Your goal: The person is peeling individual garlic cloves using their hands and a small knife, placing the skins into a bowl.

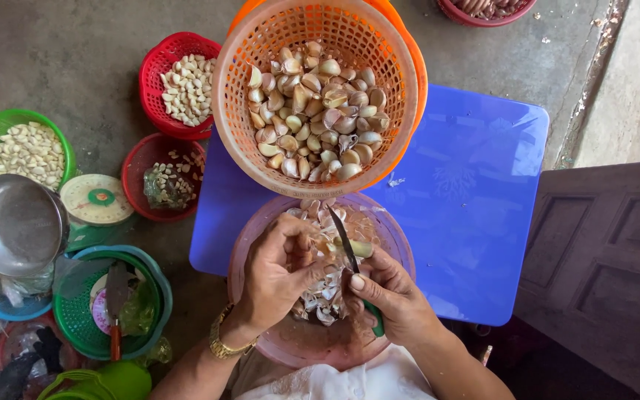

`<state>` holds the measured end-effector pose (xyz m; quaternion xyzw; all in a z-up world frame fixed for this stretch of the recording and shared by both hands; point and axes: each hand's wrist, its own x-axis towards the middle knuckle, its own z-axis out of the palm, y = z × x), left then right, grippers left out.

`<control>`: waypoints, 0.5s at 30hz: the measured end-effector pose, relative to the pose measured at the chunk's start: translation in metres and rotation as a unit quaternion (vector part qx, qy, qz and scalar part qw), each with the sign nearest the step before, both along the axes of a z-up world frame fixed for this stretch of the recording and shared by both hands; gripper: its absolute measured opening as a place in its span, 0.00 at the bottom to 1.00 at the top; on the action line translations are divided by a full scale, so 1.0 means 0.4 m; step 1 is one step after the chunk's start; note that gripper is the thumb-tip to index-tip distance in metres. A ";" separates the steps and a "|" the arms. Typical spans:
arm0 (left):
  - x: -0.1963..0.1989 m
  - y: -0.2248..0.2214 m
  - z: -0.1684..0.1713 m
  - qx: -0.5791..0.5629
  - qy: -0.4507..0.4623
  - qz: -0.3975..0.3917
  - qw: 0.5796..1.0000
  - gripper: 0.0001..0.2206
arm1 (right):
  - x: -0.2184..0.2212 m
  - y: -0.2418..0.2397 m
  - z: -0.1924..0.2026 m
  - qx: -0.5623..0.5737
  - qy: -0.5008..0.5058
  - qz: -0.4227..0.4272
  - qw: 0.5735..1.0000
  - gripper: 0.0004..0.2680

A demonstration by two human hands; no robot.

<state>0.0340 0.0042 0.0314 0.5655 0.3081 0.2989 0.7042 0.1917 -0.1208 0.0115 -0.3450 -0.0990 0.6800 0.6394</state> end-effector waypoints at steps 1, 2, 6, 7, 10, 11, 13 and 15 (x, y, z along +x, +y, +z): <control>0.002 0.001 0.002 -0.001 0.000 0.000 1.000 0.15 | 0.000 0.002 0.010 -0.001 0.000 0.000 1.000 0.14; 0.005 0.003 0.004 0.041 0.011 -0.002 0.999 0.13 | 0.002 0.004 0.019 0.021 0.016 0.020 0.999 0.13; 0.005 0.012 -0.025 -0.065 -0.145 -0.021 0.987 0.11 | 0.004 -0.001 0.022 0.103 0.059 0.052 0.992 0.13; -0.004 0.011 -0.037 -0.065 -0.145 -0.021 0.987 0.11 | 0.007 -0.006 0.014 0.103 0.059 0.052 0.992 0.13; -0.023 0.014 -0.062 -0.216 -0.206 -0.040 0.954 0.13 | 0.018 -0.012 0.006 0.106 0.071 0.082 0.988 0.17; -0.024 0.019 -0.064 -0.227 -0.199 -0.012 0.953 0.12 | 0.023 -0.008 0.015 0.123 0.054 0.077 0.988 0.17; -0.029 0.020 -0.074 -0.238 -0.191 0.017 0.952 0.12 | 0.030 -0.006 0.015 0.141 0.037 0.072 0.987 0.16; -0.033 0.009 -0.090 -0.230 -0.154 0.026 0.961 0.13 | 0.036 -0.012 0.002 0.080 -0.030 0.044 0.995 0.16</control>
